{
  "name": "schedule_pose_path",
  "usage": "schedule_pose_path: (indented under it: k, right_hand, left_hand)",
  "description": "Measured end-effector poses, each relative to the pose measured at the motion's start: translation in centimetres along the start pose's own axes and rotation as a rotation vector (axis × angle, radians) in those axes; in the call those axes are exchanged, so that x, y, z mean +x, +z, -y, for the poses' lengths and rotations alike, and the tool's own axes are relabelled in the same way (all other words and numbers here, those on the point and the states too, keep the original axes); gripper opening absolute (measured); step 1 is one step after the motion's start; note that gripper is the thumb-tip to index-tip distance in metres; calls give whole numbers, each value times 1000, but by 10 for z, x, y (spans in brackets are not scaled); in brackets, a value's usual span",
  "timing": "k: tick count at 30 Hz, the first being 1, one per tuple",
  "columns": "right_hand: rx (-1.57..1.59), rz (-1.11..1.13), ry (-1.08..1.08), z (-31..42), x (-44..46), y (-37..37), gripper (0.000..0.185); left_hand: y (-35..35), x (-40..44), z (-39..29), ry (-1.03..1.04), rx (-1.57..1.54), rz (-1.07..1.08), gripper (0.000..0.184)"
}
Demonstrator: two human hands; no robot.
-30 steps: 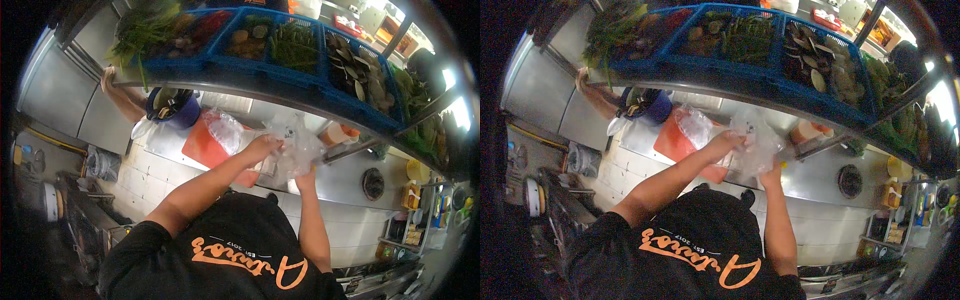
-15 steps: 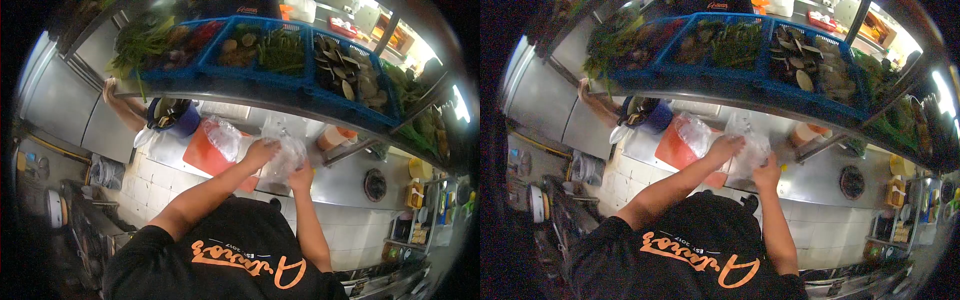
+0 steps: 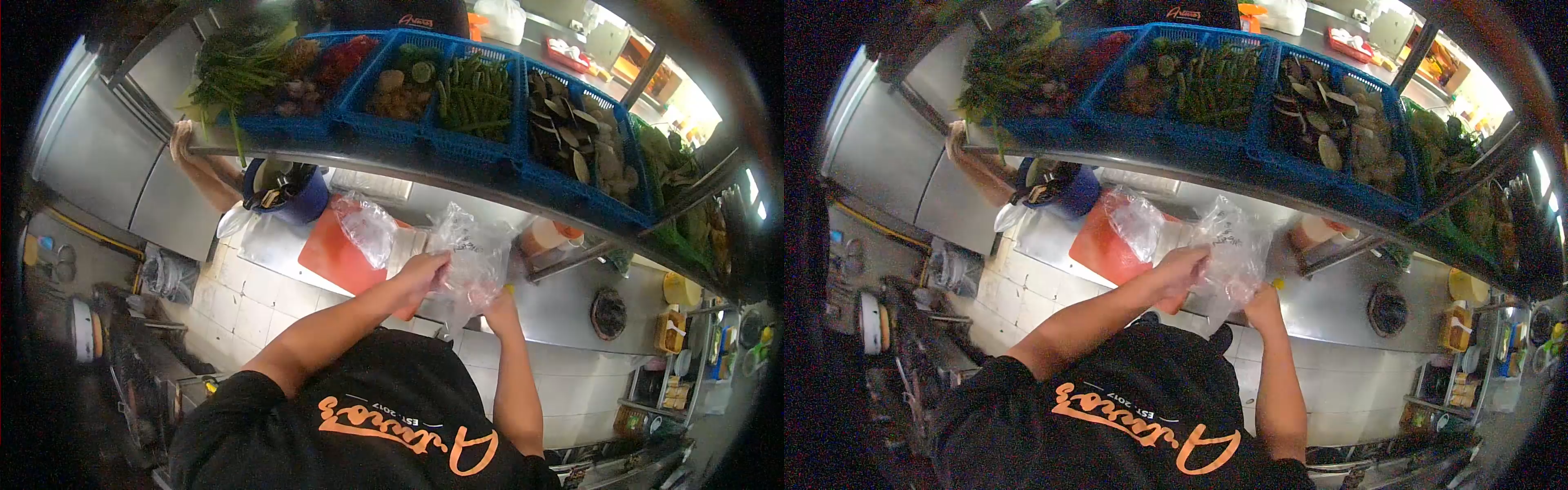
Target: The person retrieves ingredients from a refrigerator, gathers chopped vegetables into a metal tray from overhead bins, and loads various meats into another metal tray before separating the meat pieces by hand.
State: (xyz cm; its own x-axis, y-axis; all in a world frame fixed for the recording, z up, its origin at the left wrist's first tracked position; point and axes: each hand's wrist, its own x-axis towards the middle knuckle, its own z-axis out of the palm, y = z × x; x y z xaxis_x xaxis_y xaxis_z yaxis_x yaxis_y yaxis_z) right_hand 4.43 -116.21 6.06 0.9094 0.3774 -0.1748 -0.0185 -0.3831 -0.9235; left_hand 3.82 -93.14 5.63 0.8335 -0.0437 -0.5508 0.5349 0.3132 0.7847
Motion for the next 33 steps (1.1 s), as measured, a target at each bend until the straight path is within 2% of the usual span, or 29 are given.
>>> schedule_pose_path:
  k: [1,2,4,5,6,7,9,10,11,12,13,14,15,16,19,21,22,24,25,27,29,30,32,33]
  right_hand:
    - [68,6,125,-1,-3,-2,29]
    - [314,-42,165,-5,-6,-3,29]
    - [806,-138,242,-13,-12,-7,28]
    - [866,-217,234,-11,-13,-14,27]
    - [925,-298,225,-1,-18,-24,26]
    - [981,-384,214,4,-21,-35,26]
    - [875,-444,105,-13,-17,-48,27]
    - [807,-482,27,-17,-12,-48,27]
    - [733,-513,-48,-19,-8,-50,26]
    - [547,-509,-155,-17,-7,-47,24]
    - [177,-475,-201,-33,-4,-47,24]
    - [-190,-431,-240,-61,4,-47,24]
    - [-558,-375,-274,-57,7,-46,24]
    - [-698,-324,-161,-54,5,-38,29]
    - [-655,-329,-231,-27,19,-6,37]
    - [-589,-257,-362,-16,46,22,43]
    - [-598,-246,-336,-6,62,35,47]
    - [-694,-267,-311,4,90,58,52]
    - [-782,-299,-311,1,103,69,53]
    - [-837,-252,-228,-1,119,74,52]
    - [-769,-96,-60,-2,134,66,48]
    - [-807,-66,-42,-21,154,61,32]
    - [-786,-246,-182,-21,151,47,25]
    - [-770,-333,-248,-21,148,41,21]
  left_hand:
    - [0,-4,2,-2,-24,-76,30]
    - [-1,-8,2,-4,-51,-152,31]
    - [-22,-3,2,45,211,-243,34]
    - [-39,0,2,70,342,-289,36]
    - [-64,9,12,335,596,-390,38]
    - [-95,4,9,387,828,-423,40]
    - [-158,-5,2,487,1305,-553,59]
    - [-175,-7,-5,570,1685,-736,63]
    - [-167,-31,-27,703,1570,-849,45]
    - [-172,-41,-39,741,1497,-919,40]
    - [-178,-50,-51,782,1420,-986,41]
    - [-201,-41,-50,736,1396,-1008,41]
    - [-207,-41,-57,691,1371,-1034,40]
    - [-211,-39,-62,504,1364,-913,40]
    - [-175,-62,-62,738,1578,-895,55]
    - [-145,-50,-57,876,1619,-1097,51]
    - [-127,-44,-54,949,1631,-1199,49]
    - [-89,-41,-37,906,1527,-795,57]
    - [-60,-53,-59,601,1301,-188,62]
    - [-52,-3,-10,549,1493,31,73]
    - [-51,-8,20,666,1581,-42,80]
    - [-53,-7,24,702,1602,-55,84]
    - [-60,-2,33,767,1585,-73,90]
    - [-61,-5,27,740,1626,-38,87]
